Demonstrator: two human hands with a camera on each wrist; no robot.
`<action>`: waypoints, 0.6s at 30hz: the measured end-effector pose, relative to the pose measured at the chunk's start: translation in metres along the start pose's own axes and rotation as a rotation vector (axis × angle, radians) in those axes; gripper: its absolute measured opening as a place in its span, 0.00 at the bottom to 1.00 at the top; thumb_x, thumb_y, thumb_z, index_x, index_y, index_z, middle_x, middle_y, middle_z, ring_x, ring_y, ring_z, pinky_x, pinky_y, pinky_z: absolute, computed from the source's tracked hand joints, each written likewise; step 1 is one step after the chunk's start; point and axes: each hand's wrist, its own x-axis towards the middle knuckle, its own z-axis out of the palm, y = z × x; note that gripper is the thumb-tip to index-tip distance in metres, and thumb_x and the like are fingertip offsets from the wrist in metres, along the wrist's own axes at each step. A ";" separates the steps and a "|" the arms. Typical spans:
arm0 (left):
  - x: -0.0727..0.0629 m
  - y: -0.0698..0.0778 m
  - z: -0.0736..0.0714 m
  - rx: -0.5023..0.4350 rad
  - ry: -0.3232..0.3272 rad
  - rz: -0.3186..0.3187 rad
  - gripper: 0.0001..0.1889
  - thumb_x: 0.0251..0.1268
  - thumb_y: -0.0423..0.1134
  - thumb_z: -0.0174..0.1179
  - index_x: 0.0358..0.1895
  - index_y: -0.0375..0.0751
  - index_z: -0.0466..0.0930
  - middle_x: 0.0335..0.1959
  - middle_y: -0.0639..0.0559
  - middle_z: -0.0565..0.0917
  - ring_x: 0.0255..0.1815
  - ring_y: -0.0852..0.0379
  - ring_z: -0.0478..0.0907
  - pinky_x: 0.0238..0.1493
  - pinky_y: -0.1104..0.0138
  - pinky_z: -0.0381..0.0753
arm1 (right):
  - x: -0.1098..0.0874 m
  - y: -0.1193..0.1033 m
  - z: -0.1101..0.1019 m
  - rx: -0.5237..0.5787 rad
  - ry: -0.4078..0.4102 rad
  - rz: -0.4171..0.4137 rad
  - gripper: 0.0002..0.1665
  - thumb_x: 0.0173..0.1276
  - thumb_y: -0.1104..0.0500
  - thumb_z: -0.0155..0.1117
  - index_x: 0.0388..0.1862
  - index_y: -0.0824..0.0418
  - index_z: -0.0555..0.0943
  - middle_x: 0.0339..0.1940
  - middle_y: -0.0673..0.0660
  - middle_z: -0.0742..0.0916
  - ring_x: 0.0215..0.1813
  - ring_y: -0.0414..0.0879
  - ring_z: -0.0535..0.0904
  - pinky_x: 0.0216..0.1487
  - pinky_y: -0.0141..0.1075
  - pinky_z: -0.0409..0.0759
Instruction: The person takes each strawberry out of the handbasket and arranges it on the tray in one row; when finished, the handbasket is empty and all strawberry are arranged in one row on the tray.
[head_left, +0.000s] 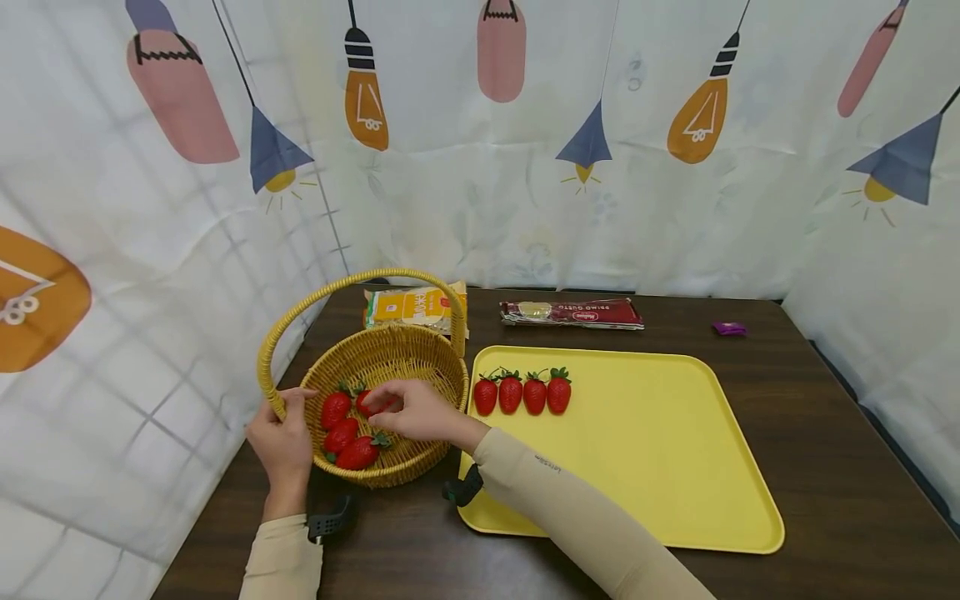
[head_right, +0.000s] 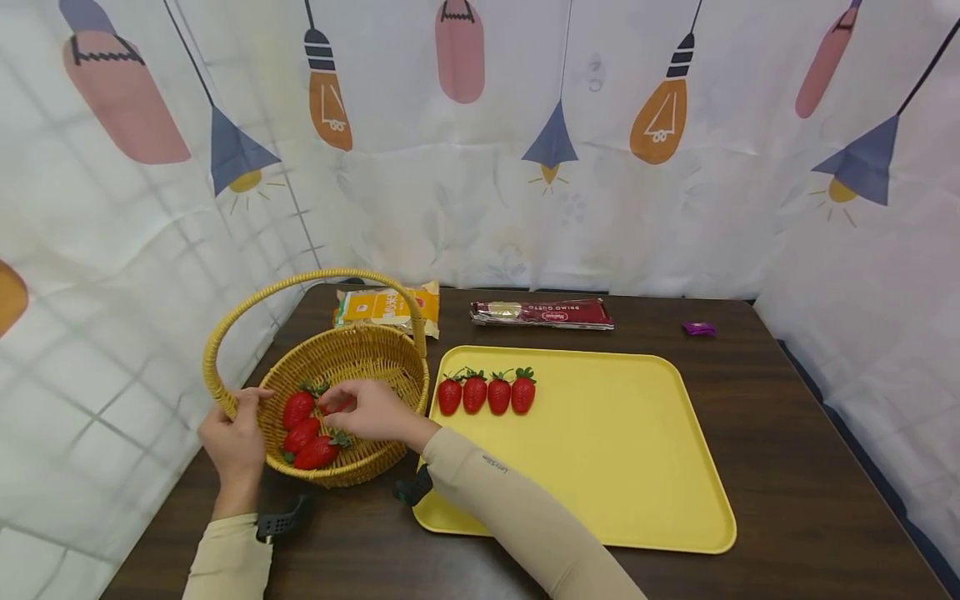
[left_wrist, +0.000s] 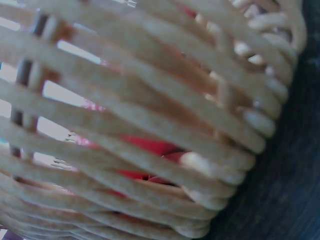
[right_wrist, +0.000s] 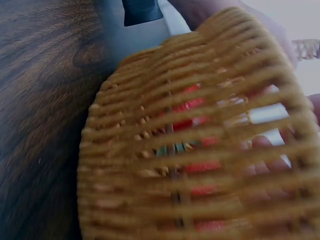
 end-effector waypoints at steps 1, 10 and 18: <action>0.000 0.000 0.000 0.000 -0.001 0.001 0.18 0.72 0.36 0.52 0.30 0.26 0.85 0.09 0.61 0.66 0.11 0.67 0.49 0.16 0.68 0.51 | 0.002 0.000 0.002 -0.009 -0.015 0.006 0.17 0.67 0.59 0.66 0.54 0.62 0.82 0.49 0.54 0.87 0.43 0.33 0.81 0.45 0.25 0.77; 0.001 0.001 0.001 -0.005 -0.003 0.004 0.17 0.72 0.35 0.52 0.29 0.27 0.85 0.09 0.56 0.68 0.11 0.67 0.49 0.16 0.68 0.51 | 0.016 0.001 0.010 0.075 -0.227 0.222 0.24 0.65 0.57 0.68 0.59 0.61 0.80 0.50 0.51 0.85 0.41 0.40 0.83 0.42 0.34 0.81; 0.000 0.004 0.000 0.016 0.003 0.010 0.18 0.72 0.35 0.52 0.29 0.26 0.84 0.09 0.63 0.65 0.10 0.67 0.48 0.15 0.69 0.50 | 0.024 0.002 0.015 -0.129 -0.394 0.154 0.23 0.65 0.54 0.68 0.59 0.55 0.82 0.50 0.44 0.85 0.48 0.32 0.77 0.50 0.26 0.74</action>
